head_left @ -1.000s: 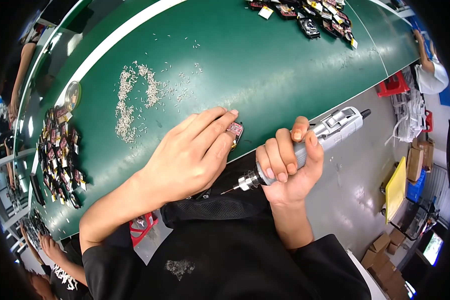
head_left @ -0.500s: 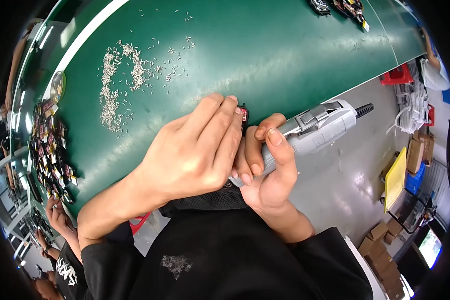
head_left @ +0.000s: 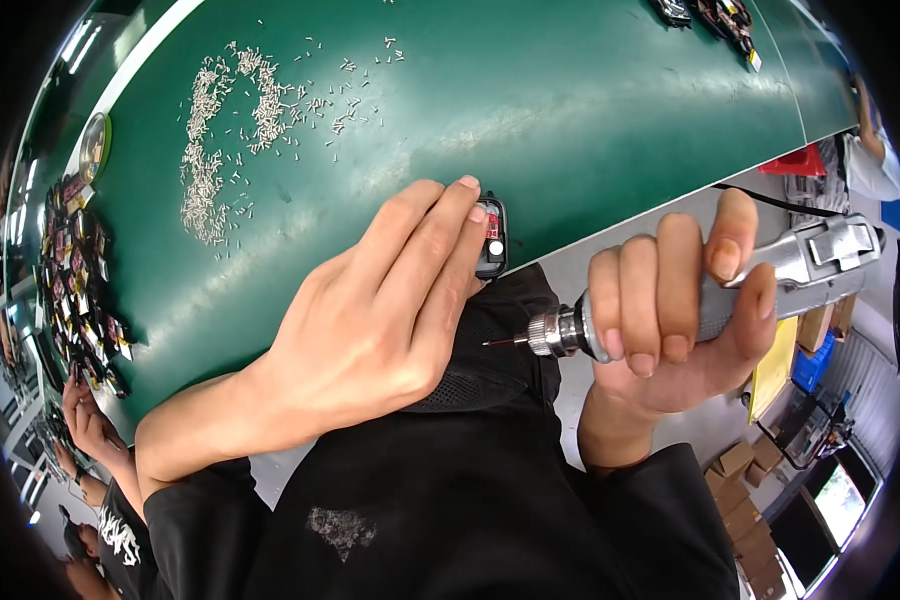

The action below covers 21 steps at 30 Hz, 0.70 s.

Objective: Manually assemble electronic components and secure them using an electric screwdriver.

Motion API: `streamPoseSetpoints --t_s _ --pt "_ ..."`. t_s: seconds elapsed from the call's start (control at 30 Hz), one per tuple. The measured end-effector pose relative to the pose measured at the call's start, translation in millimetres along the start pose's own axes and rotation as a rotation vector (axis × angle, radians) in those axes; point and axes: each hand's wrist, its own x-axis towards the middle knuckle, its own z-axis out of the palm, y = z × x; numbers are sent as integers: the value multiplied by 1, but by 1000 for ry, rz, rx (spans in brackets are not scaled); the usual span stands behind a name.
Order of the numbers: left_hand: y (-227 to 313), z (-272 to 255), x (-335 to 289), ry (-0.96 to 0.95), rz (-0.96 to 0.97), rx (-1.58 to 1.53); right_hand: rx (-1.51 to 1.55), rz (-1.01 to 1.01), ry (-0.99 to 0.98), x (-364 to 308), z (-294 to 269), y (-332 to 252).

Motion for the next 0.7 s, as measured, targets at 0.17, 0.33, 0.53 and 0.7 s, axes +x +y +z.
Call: streamPoseSetpoints --t_s 0.17,0.33,0.53,0.7 --pt "-3 6 0 59 -31 -93 -29 44 112 -7 6 19" --pt "-10 6 5 88 -26 -126 27 156 392 -21 19 51" --pt "-11 12 8 177 94 -5 53 128 474 -24 19 56" --pt "-15 18 8 243 190 115 68 122 473 -25 16 56"
